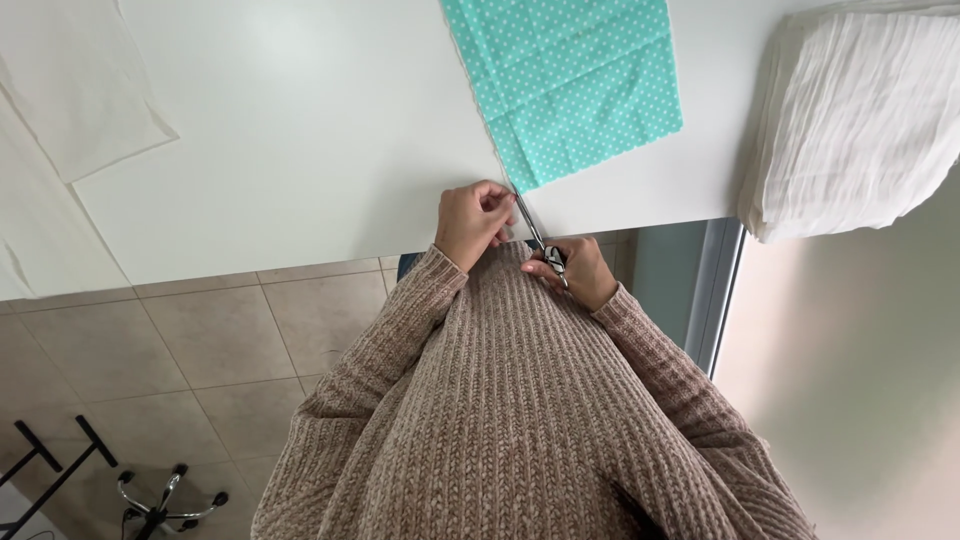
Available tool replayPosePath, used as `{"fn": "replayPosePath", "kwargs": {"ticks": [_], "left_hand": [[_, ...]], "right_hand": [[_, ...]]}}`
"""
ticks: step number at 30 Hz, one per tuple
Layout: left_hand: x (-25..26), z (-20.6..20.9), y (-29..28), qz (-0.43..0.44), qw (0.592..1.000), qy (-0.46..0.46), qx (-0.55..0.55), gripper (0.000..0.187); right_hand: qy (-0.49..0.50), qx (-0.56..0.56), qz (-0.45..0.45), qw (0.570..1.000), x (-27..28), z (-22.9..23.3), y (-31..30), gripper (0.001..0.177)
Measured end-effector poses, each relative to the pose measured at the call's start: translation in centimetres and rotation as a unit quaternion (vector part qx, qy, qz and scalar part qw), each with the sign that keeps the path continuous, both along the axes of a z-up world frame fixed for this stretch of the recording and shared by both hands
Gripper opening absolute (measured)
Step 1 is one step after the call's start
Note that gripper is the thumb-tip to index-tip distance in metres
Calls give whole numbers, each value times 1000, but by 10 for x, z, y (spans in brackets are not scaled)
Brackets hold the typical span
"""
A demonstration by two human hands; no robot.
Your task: Cutting fabric into rectangular pieces using scissors.
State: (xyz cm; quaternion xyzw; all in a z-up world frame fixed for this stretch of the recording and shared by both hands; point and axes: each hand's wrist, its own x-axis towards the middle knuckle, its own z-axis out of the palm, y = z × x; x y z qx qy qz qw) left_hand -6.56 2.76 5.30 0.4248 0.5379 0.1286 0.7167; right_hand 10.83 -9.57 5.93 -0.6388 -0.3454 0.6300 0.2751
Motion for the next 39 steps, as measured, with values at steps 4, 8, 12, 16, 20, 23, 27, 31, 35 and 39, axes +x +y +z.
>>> {"fn": "replayPosePath", "kwargs": {"ticks": [4, 8, 12, 16, 20, 23, 27, 31, 35, 39], "left_hand": [[2, -4, -2, -9, 1000, 18, 20, 13], [3, -11, -3, -8, 999, 23, 27, 12], [0, -9, -4, 1, 1000, 9, 22, 11], [-1, 1, 0, 9, 1000, -6, 17, 9], [-2, 1, 0, 10, 1000, -19, 4, 8], [-3, 6, 2, 17, 999, -28, 3, 7], [-4, 6, 2, 17, 999, -29, -1, 5], [-5, -7, 1, 16, 999, -33, 8, 5], [-6, -8, 1, 24, 999, -41, 15, 4], [-6, -17, -1, 19, 998, -48, 23, 5]], "right_hand": [[-9, -8, -13, 1000, -4, 5, 0, 19], [-7, -14, -21, 1000, -5, 6, -2, 19], [3, -28, -9, 1000, -5, 4, -4, 18], [7, -14, -7, 1000, -6, 11, 14, 20], [-7, -7, 5, 1000, -5, 6, 14, 21], [-24, -18, 8, 1000, -8, 17, 17, 22], [-16, -21, 8, 1000, -7, 19, 26, 20], [-21, -5, 26, 999, -3, -13, 14, 21], [-35, -12, 43, 998, -7, 13, 34, 22], [-42, -23, 44, 998, -11, 29, 44, 21]]}}
